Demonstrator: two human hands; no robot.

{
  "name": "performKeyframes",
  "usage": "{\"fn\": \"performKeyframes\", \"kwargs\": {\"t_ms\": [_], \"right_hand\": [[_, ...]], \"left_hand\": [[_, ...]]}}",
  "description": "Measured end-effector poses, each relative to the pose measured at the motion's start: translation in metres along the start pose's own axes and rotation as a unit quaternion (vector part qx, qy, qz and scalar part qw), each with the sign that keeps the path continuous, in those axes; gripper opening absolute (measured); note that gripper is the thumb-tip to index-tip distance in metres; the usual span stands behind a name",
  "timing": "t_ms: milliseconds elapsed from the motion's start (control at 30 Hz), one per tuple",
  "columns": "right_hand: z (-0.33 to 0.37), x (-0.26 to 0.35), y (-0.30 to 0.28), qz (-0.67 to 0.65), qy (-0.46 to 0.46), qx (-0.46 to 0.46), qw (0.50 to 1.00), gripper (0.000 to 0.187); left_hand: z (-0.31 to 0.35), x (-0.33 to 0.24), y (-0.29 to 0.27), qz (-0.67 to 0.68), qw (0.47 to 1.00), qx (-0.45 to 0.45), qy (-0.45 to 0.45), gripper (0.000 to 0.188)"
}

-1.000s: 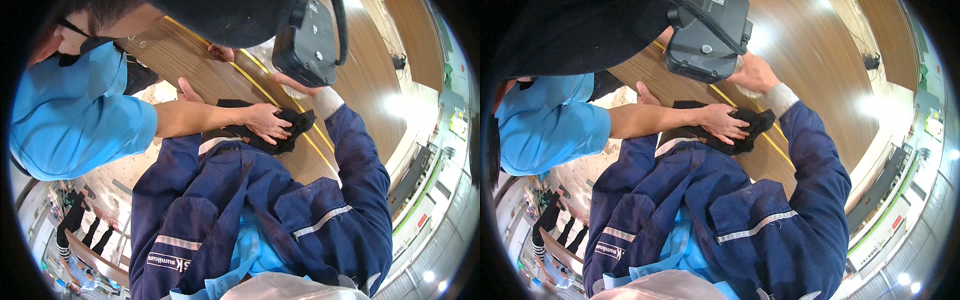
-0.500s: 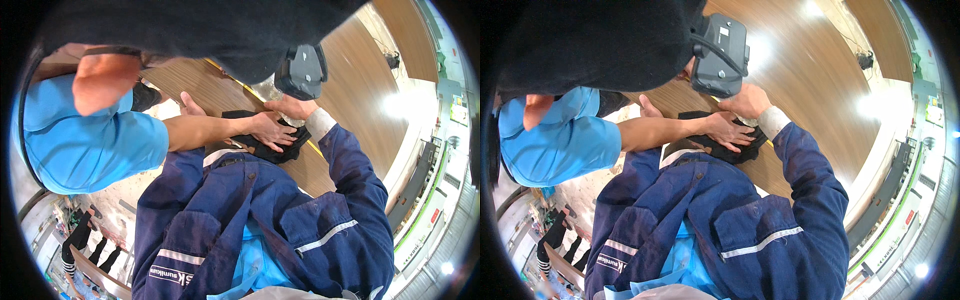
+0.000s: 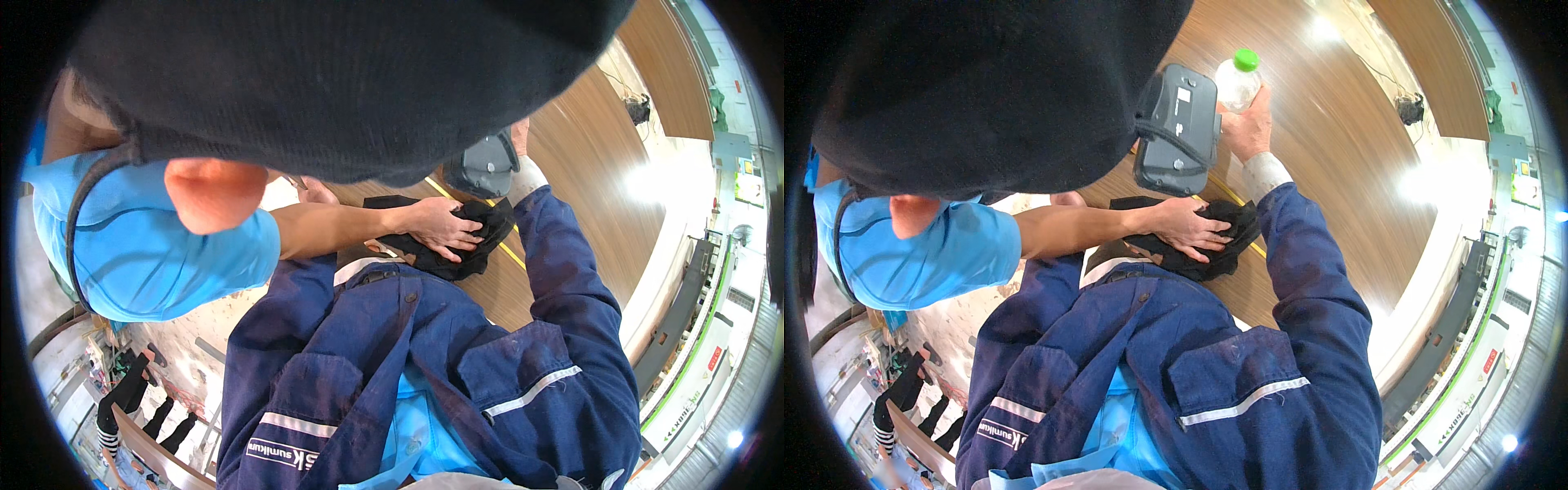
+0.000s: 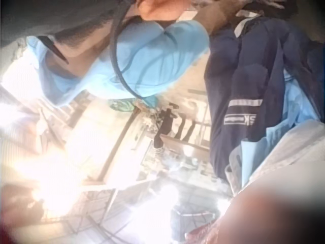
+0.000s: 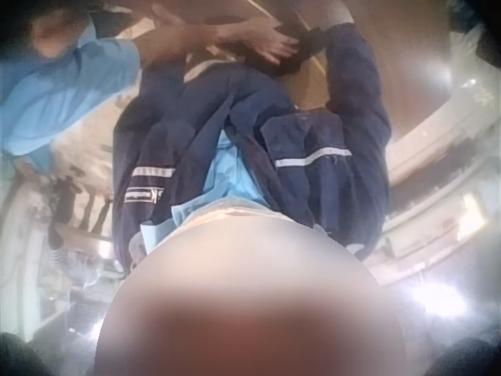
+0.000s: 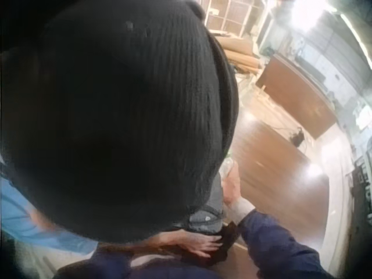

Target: The person wipes a large wooden tabletop with a black cloth, then applies two parallel strips of gold decorative tape along the center. They smooth the tape with the cloth and use a small blade to trim excess tape at the edges.

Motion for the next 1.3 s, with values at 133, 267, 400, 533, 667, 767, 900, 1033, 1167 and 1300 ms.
{"fn": "performKeyframes", "kwargs": {"t_ms": [133, 267, 400, 533, 667, 767, 900, 1033, 1167, 1300], "right_hand": [[0.007, 0.007, 0.001, -0.030, -0.025, -0.010, 0.999, 0.073], [0.018, 0.003, -0.006, -0.080, 0.000, -0.008, 0.997, 0.070], [0.026, -0.023, -0.002, -0.250, 0.091, 0.067, 0.962, 0.070], [0.039, -0.060, -0.006, -0.023, 0.131, 0.052, 0.990, 0.073], [0.048, -0.090, -0.012, -0.033, 0.148, 0.045, 0.987, 0.062], [0.060, -0.101, -0.013, 0.012, 0.155, 0.065, 0.986, 0.044], [0.083, -0.101, 0.002, 0.080, 0.154, 0.124, 0.977, 0.033], [0.092, -0.076, 0.034, 0.332, -0.010, 0.116, 0.936, 0.028], [0.076, -0.068, 0.073, 0.334, -0.031, 0.125, 0.934, 0.024], [0.059, -0.072, 0.105, 0.284, -0.025, 0.177, 0.942, 0.023]], "left_hand": [[0.001, 0.001, -0.001, -0.008, 1.000, 0.001, -0.004, 0.062], [0.003, 0.001, -0.003, -0.006, 1.000, 0.000, -0.003, 0.063], [0.003, -0.002, -0.003, -0.004, 1.000, 0.003, 0.000, 0.063], [0.004, -0.003, -0.004, -0.005, 1.000, 0.001, 0.002, 0.063], [0.005, -0.003, -0.004, -0.003, 1.000, -0.001, -0.002, 0.063], [0.004, -0.002, 0.000, -0.003, 1.000, -0.002, -0.003, 0.064], [0.000, 0.003, 0.006, -0.029, 0.999, -0.021, -0.018, 0.064], [-0.001, 0.008, 0.016, 0.006, 0.999, -0.002, -0.031, 0.067], [0.008, 0.022, 0.009, 0.264, 0.954, -0.076, -0.123, 0.067], [0.021, 0.035, -0.009, 0.255, 0.940, -0.112, -0.196, 0.061]]}}
Point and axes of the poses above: each hand's wrist, its own z-axis away from the middle knuckle, its own y-axis out of the palm, x = y × z, the point moved 7 cm from there along -z, towards the middle knuckle, and after that the axes turned 12 degrees about y, right-handed, at the moved point
